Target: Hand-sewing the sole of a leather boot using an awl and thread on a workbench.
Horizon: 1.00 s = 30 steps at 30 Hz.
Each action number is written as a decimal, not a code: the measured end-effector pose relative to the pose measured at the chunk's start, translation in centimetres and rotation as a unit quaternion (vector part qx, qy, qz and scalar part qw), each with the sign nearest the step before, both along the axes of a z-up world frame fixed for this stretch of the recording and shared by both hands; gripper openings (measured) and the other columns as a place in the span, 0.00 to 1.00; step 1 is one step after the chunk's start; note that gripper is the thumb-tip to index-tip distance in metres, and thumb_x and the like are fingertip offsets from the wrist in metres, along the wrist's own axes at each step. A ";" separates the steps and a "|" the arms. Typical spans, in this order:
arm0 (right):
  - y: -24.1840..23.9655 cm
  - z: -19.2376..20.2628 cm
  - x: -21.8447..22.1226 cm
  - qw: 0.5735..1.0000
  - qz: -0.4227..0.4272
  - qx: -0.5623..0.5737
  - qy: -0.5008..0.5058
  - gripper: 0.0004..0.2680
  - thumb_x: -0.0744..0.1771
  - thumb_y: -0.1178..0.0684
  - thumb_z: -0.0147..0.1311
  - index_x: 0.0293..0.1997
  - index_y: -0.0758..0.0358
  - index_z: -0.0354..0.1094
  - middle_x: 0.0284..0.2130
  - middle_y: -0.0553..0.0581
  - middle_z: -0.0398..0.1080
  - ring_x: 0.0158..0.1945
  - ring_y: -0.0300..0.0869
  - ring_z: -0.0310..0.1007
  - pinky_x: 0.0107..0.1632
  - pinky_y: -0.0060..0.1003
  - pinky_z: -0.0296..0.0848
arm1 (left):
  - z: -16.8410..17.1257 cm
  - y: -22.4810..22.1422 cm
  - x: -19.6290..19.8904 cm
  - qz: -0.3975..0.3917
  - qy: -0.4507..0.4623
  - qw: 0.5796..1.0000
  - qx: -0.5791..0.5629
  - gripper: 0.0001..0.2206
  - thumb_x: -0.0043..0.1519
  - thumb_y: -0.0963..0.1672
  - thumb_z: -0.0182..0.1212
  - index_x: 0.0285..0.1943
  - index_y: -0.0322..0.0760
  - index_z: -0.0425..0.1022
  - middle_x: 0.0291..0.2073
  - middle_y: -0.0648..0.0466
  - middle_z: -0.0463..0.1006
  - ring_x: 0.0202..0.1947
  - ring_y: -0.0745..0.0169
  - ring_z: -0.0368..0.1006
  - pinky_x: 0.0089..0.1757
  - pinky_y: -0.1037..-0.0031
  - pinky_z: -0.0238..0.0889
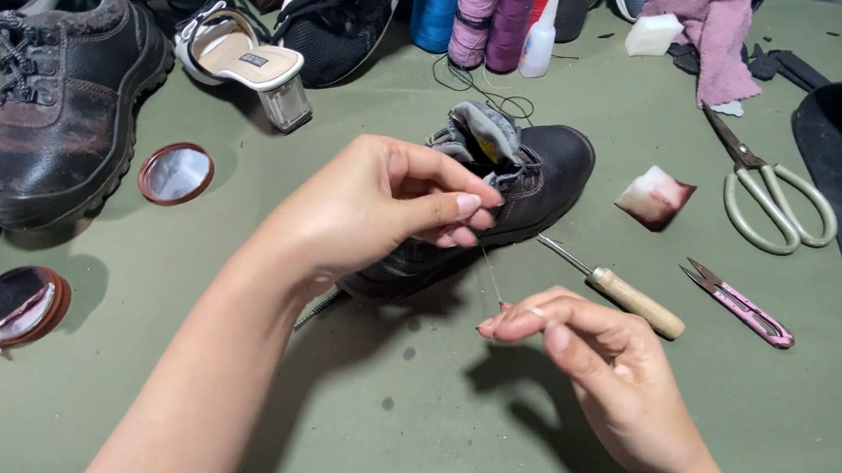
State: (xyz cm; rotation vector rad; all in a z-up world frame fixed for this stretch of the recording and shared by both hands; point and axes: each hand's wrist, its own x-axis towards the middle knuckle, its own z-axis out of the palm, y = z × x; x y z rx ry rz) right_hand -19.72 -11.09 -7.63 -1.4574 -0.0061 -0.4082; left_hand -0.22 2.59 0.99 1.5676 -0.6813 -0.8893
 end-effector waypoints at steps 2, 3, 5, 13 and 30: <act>0.2 0.0 0.0 1.000 -0.019 0.023 0.005 0.12 0.69 0.50 0.51 0.45 0.71 0.77 0.40 0.66 0.78 0.50 0.51 0.79 0.64 0.46 0.69 | -0.8 0.4 -0.4 -0.010 -0.010 0.999 -0.041 0.12 0.61 0.37 0.59 0.52 0.28 0.82 0.40 0.44 0.87 0.38 0.65 0.81 0.45 0.80 0.76; 0.3 0.0 0.1 0.998 -0.041 0.047 0.009 0.12 0.69 0.52 0.51 0.47 0.75 0.76 0.41 0.68 0.77 0.49 0.54 0.79 0.60 0.43 0.71 | -1.2 0.5 -0.6 -0.023 -0.020 0.996 -0.081 0.15 0.62 0.34 0.55 0.55 0.30 0.81 0.44 0.44 0.87 0.45 0.64 0.84 0.50 0.80 0.77; 0.7 0.3 0.3 0.996 -0.088 0.006 0.014 0.10 0.68 0.55 0.53 0.48 0.73 0.76 0.39 0.66 0.78 0.46 0.50 0.81 0.58 0.41 0.74 | -1.8 0.4 -1.2 0.030 -0.125 0.989 -0.076 0.13 0.59 0.35 0.62 0.50 0.37 0.83 0.41 0.52 0.88 0.41 0.71 0.83 0.48 0.83 0.77; 2.3 4.4 1.6 0.961 -0.261 -0.037 0.082 0.08 0.64 0.62 0.59 0.47 0.70 0.73 0.36 0.67 0.81 0.33 0.46 0.83 0.46 0.34 0.82 | -2.7 0.2 -3.5 0.130 -0.412 0.894 -0.121 0.02 0.57 0.41 0.71 0.34 0.44 0.83 0.30 0.63 0.86 0.29 0.77 0.78 0.39 0.82 0.70; 3.0 8.1 3.1 0.946 -0.293 -0.015 0.136 0.12 0.64 0.63 0.58 0.51 0.69 0.68 0.35 0.68 0.82 0.38 0.46 0.84 0.52 0.33 0.81 | -1.0 0.0 -5.1 0.215 -0.285 0.918 -0.172 0.02 0.60 0.42 0.68 0.33 0.42 0.82 0.30 0.62 0.85 0.32 0.79 0.78 0.39 0.84 0.71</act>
